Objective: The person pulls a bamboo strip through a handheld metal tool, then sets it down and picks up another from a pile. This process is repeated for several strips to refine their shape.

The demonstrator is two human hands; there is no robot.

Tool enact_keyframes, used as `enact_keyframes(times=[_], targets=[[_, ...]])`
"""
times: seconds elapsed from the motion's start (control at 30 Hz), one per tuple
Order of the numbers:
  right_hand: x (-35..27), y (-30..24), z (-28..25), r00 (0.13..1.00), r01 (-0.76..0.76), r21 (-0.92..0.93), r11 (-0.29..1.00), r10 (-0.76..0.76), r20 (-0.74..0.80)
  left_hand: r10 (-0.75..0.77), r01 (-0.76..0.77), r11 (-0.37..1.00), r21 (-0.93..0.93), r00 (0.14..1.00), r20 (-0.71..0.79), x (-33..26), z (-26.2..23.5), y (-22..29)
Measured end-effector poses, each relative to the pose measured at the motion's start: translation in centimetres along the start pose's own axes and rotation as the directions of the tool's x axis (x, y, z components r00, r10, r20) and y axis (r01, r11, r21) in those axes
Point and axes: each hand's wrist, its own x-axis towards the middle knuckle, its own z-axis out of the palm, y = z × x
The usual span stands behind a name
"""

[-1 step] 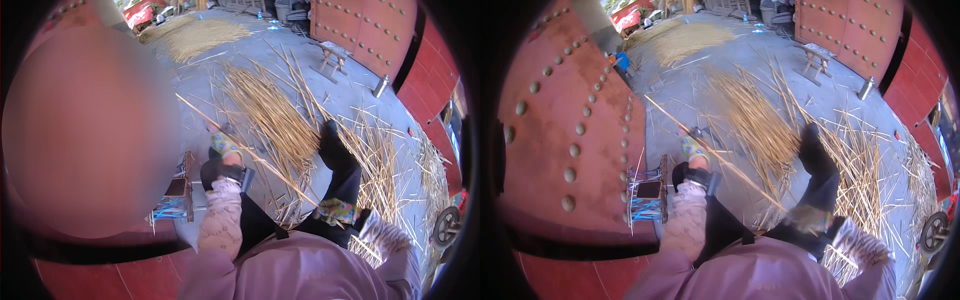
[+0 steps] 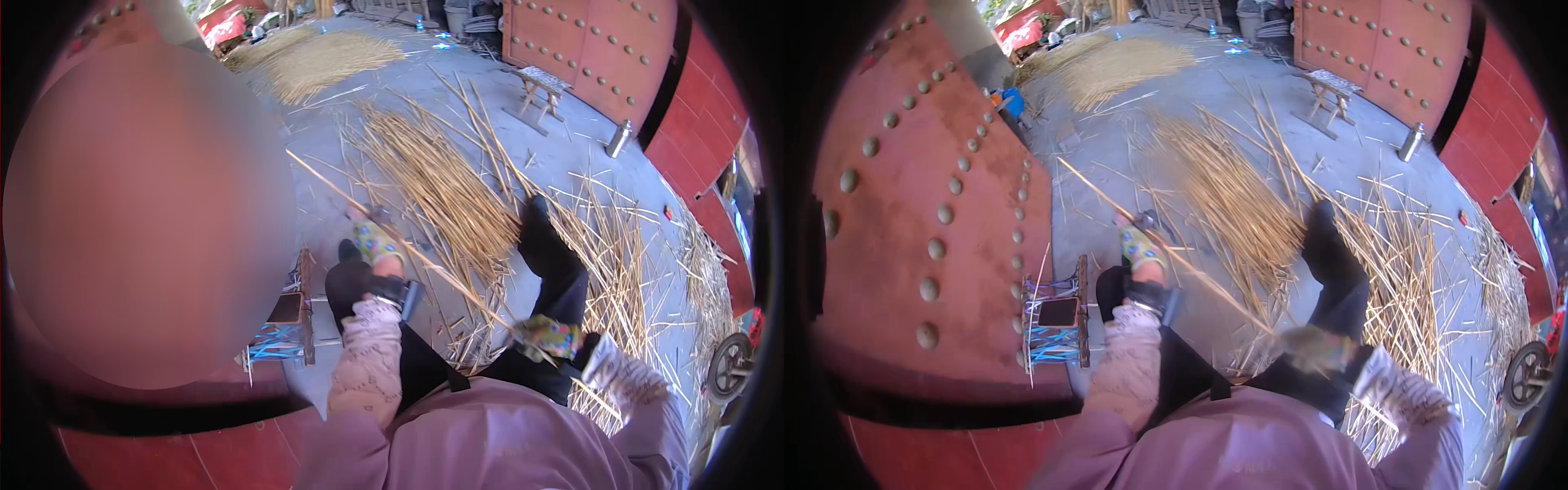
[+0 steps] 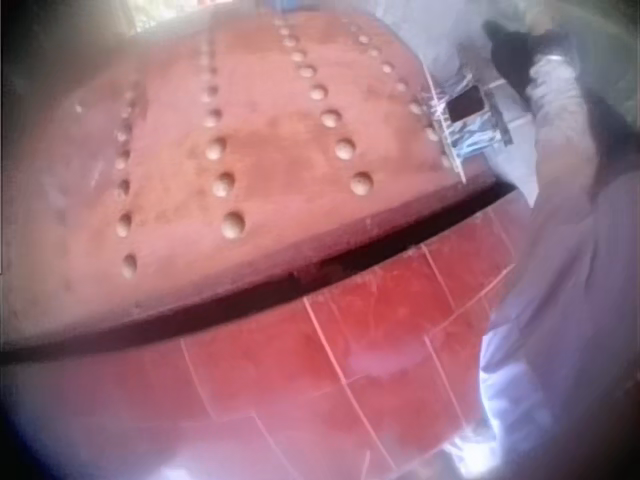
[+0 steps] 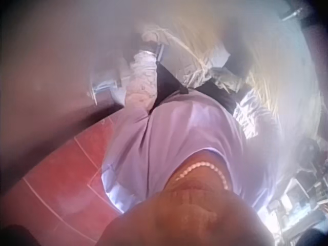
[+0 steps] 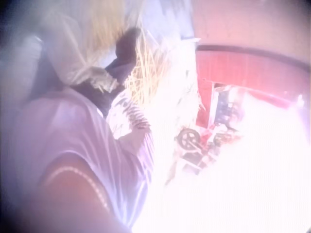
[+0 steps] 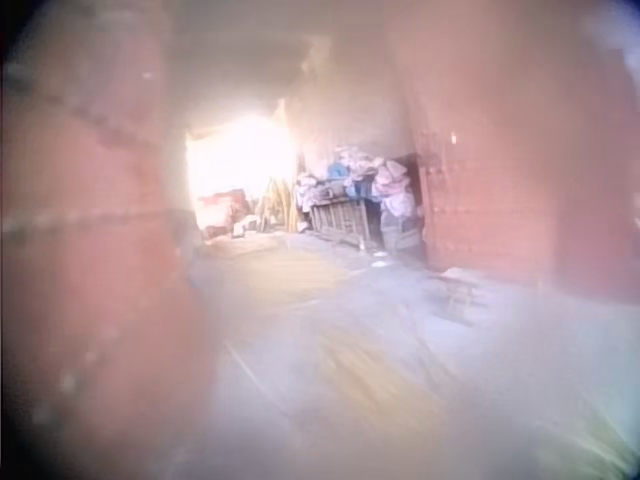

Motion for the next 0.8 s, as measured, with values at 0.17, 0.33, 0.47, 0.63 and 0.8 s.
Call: enact_keyframes(times=[0.17, 0.33, 0.47, 0.63, 0.8], targets=[[8.7, -4.0, -0.4, 0.983, -0.029, 0.458, 0.888, -0.059, 0.175, 0.109, -0.03, 0.919, 0.394, 0.978, -0.179, -6.5, 2.6, -4.6], [6.0, 0.4, 0.0, 0.886, 0.161, -0.219, 0.962, -0.238, -0.397, -0.014, 0.024, 0.986, 0.165, 0.998, -0.064, 1.6, -0.2, 2.0], [-4.5, 3.2, -4.5, 0.996, 0.084, 0.673, 0.735, -0.075, -0.041, 0.161, -0.166, 0.985, -0.046, 0.981, -0.113, 8.5, -1.6, 7.5], [-17.3, -0.1, -11.2, 0.235, 0.134, -0.511, 0.849, -0.528, -0.816, 0.064, -0.05, 0.989, 0.139, 0.993, -0.099, 9.2, -2.2, 6.2], [-14.4, -10.2, -10.5, 0.059, -0.646, -0.708, 0.287, -0.905, -0.421, -0.107, 0.124, 0.982, 0.145, 0.987, -0.121, 8.9, -2.2, 2.9]])
